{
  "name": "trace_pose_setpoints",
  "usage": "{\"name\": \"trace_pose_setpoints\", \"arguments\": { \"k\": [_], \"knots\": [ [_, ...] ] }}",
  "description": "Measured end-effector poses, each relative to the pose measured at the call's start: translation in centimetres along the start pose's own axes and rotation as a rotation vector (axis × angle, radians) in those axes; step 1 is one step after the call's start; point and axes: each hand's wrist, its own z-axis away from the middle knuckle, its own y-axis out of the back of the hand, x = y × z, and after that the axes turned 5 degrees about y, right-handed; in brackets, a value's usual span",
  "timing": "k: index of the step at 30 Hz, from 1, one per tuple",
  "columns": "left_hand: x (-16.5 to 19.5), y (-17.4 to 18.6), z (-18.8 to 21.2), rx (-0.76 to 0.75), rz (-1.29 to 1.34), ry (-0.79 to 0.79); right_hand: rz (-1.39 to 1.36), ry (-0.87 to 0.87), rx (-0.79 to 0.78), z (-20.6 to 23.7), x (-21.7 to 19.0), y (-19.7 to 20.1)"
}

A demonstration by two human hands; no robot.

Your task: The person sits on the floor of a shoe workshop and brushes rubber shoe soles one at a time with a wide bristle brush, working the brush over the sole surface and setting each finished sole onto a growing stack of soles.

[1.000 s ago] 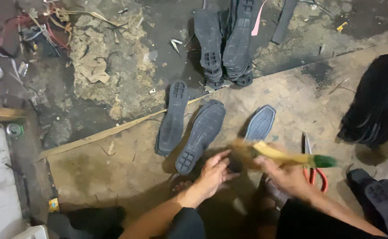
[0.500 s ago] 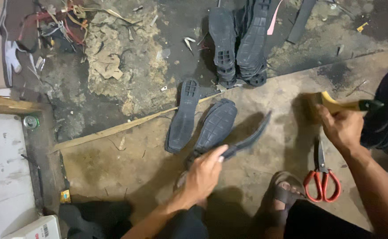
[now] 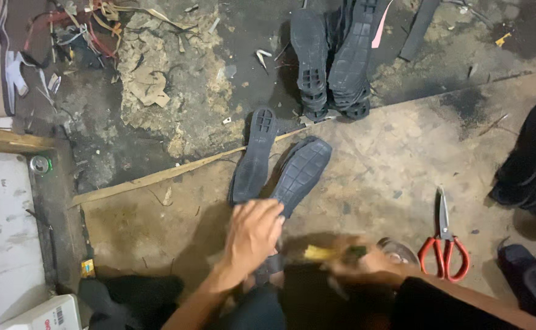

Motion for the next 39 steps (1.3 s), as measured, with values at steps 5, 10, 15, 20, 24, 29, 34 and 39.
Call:
{"name": "trace_pose_setpoints", "arguments": {
  "k": [5, 10, 15, 20, 24, 29, 34, 39],
  "knots": [
    [-3.4, -0.9, -4.3, 0.058, 0.178, 0.122, 0.458, -0.046, -0.155, -2.7, 0.2, 3.4],
    [-7.2, -2.0, -9.7, 0.136, 0.060, 0.046, 1.203, -0.170, 0.582, -1.2, -5.7, 22.7],
    [-9.0, -4.5, -15.2, -0.047, -0.123, 0.280, 0.322, 0.041, 0.936, 0.7, -9.8, 23.2],
    [-8.2, -3.4, -16.4, 0.044, -0.199, 0.211, 0.775, -0.323, 0.377, 2.4, -7.5, 8.8],
    [-4.3, 1.7, -15.6, 0.259, 0.005, 0.133, 0.594, -0.282, 0.253, 3.9, -5.2, 4.1],
    [1.2, 8.7, -12.0, 0.519, 0.414, 0.161, 0.498, -0.147, 0.214, 3.4, -5.0, 5.3],
    [3.5, 3.3, -8.3, 0.226, 1.010, 0.344, 0.439, -0.221, 0.631, 2.9, -7.2, 8.6],
    [5.2, -8.6, -3.5, -0.188, 0.770, 0.441, 0.518, -0.140, 1.174, 3.9, -10.2, 11.8]
  ]
}}
